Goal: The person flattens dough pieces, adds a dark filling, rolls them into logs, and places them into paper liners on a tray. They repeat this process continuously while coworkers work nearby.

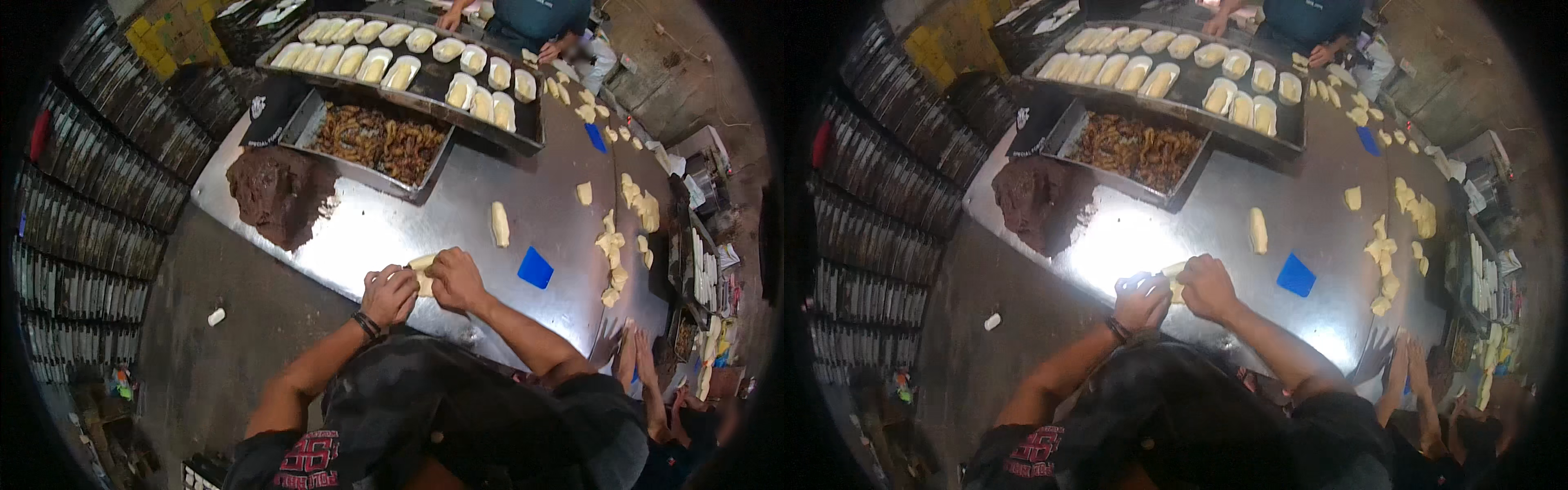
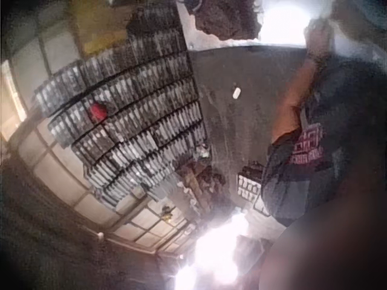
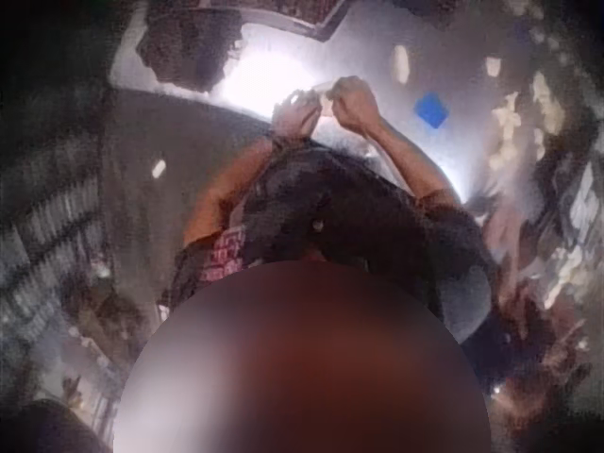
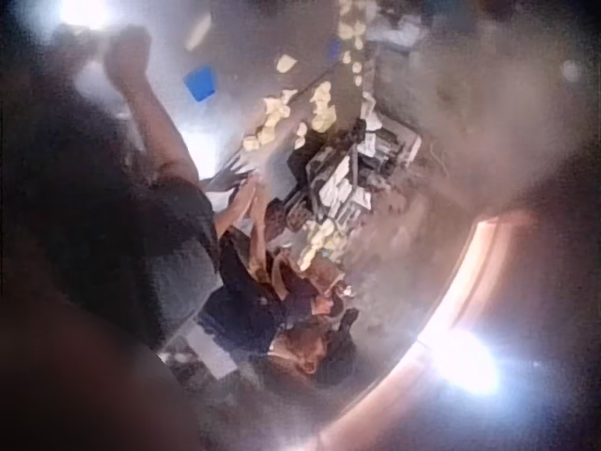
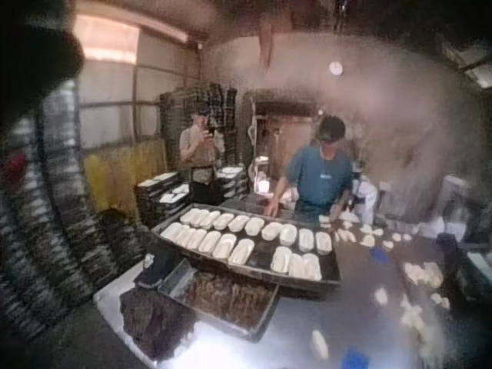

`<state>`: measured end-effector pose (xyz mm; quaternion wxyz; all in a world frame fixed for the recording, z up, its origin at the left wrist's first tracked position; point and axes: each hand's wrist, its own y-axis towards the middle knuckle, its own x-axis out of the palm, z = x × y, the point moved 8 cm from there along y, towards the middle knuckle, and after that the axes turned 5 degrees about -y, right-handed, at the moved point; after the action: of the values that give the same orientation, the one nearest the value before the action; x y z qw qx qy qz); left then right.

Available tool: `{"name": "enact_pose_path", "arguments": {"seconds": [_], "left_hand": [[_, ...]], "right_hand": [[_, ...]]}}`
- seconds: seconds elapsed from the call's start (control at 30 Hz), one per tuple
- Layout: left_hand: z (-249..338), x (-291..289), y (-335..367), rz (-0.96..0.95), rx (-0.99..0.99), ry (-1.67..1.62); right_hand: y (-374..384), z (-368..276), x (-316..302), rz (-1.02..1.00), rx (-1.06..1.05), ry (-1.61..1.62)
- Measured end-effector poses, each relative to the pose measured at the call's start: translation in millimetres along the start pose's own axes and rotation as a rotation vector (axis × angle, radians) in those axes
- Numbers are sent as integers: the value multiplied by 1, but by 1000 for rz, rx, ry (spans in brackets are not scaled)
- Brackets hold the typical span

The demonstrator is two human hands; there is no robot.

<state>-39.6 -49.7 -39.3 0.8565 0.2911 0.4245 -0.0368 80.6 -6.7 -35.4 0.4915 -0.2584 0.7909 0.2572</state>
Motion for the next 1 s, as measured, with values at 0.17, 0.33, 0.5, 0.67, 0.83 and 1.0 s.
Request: {"name": "enact_pose_path", "arguments": {"seconds": [0.17,0.33,0.5,0.67,0.83,1.0], "left_hand": [[-10,20,-19,-399,-76,-51],[-15,21,-32,-535,75,-68],[-21,9,-21,-361,77,-41],[-14,16,-36,-615,193,-109],[-16,7,-33,-497,205,-130],[-13,10,-43,-643,256,-112]], "right_hand": [[-10,-22,-17,276,-31,-3],[-27,-18,13,36,51,74],[-30,-9,1,212,122,138],[-35,-22,17,47,66,31],[-49,-15,28,64,99,113],[-35,-42,0,135,71,-86]]}}
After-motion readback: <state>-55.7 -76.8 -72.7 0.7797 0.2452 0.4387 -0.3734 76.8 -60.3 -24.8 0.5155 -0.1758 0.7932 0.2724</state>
